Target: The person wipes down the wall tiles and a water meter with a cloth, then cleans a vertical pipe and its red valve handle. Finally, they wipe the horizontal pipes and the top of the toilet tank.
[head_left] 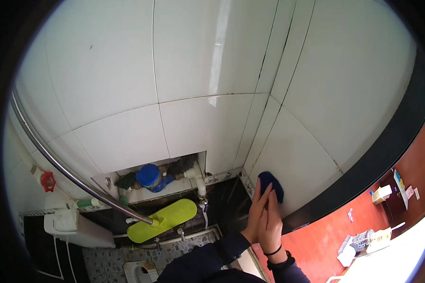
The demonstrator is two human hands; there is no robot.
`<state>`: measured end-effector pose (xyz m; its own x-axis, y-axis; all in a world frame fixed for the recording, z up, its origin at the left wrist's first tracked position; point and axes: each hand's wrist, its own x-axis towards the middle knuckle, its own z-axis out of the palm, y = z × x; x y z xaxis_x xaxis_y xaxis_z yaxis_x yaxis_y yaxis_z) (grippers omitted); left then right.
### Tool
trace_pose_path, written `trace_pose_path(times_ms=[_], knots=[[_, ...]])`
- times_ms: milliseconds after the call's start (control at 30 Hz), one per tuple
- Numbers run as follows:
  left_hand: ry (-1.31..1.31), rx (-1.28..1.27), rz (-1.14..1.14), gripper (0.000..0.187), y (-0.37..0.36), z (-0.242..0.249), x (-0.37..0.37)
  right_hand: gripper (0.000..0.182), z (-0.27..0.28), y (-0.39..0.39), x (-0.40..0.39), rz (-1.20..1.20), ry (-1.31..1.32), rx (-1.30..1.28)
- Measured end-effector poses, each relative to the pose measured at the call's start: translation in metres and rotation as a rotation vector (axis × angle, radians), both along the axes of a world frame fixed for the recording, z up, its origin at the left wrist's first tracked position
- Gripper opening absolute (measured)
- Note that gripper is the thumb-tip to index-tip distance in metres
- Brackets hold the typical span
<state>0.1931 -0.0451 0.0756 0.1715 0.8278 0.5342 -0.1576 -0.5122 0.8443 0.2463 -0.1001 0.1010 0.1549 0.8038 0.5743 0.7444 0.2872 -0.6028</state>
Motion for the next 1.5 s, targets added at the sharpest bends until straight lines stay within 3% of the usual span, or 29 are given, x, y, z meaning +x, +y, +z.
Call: trace_pose_path(times_ms=[300, 433, 567, 700, 800, 1067, 1500], knots=[[-0.044, 0.407, 0.009, 0.048, 0.027, 0.108, 0.007, 0.054, 0.095, 0.006, -0.007, -0.091, -0.082, 0.261], [-0.078, 0.361, -0.07, 0.045, 0.024, 0.128, 0.0, 0.053, 0.107, 0.012, -0.009, -0.105, -0.085, 0.297], [-0.071, 0.273, -0.077, 0.045, 0.033, 0.108, 0.003, 0.05, 0.101, 0.018, -0.017, -0.061, -0.036, 0.332], [-0.061, 0.225, -0.044, 0.047, 0.036, 0.079, -0.001, 0.048, 0.075, 0.019, -0.029, -0.112, -0.11, 0.135], [-0.048, 0.164, -0.035, 0.048, 0.038, 0.056, -0.003, 0.051, 0.06, 0.026, -0.025, -0.036, 0.052, 0.112], [-0.056, 0.022, -0.017, 0.049, 0.04, -0.004, -0.004, 0.053, -0.009, 0.042, -0.013, -0.052, -0.082, 0.033], [0.108, -0.059, 0.033, 0.05, 0.048, -0.108, -0.001, 0.053, -0.071, 0.05, -0.014, -0.048, -0.04, -0.136]])
